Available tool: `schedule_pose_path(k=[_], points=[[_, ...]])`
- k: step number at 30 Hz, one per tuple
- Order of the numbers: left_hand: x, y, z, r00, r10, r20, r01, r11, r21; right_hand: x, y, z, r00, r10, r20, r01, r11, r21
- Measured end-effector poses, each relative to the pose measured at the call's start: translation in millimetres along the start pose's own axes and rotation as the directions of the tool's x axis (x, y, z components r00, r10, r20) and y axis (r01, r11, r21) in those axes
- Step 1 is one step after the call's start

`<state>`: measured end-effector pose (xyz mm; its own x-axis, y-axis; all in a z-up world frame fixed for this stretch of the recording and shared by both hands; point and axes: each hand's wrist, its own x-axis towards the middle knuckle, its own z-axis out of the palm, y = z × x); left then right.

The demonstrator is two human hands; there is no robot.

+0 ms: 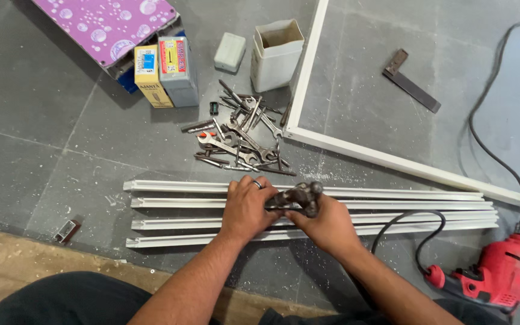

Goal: The person hammers metal brackets onto white aluminum profiles using a hammer. They then use a red power drill to create holes in the profiles. The person works on multiple profiles laid out on the floor.

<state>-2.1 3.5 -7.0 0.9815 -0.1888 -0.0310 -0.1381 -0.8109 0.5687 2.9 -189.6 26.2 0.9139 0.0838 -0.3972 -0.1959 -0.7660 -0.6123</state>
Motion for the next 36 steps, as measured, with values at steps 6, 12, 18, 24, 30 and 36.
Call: schedule_pose_path(k=[6, 12, 18, 24, 30, 36], points=[[0, 1, -1, 1.000, -0.013, 0.005, 0.013, 0.999, 0.042, 10, -22, 11, 0.997, 0.025, -0.070, -0.025, 1.000, -0.007], [0, 0, 0, 1.000, 0.023, -0.009, -0.023, 0.998, 0.056, 4, -41, 0, 0.997, 0.065, -0.051, -0.067, 0.997, -0.038], [1, 6, -5, 0.999, -0.027, 0.018, 0.027, 1.000, 0.009, -7, -56, -19, 0.992, 0.093, -0.085, -0.086, 0.992, 0.091], [7, 8, -16, 0.998, -0.067, -0.021, 0.062, 0.983, -0.174, -18, -30, -88, 0.962, 0.159, -0.220, -0.132, 0.983, 0.130], [16, 5, -18, 0.995, -0.037, -0.088, 0.036, 0.999, -0.003, -23, -1, -101, 0.913, 0.303, -0.275, -0.248, 0.944, 0.216], [22, 0, -20, 0.988, -0.128, 0.085, 0.122, 0.989, 0.079, -9, 2, -95, 0.935, 0.307, -0.177, -0.213, 0.887, 0.409]])
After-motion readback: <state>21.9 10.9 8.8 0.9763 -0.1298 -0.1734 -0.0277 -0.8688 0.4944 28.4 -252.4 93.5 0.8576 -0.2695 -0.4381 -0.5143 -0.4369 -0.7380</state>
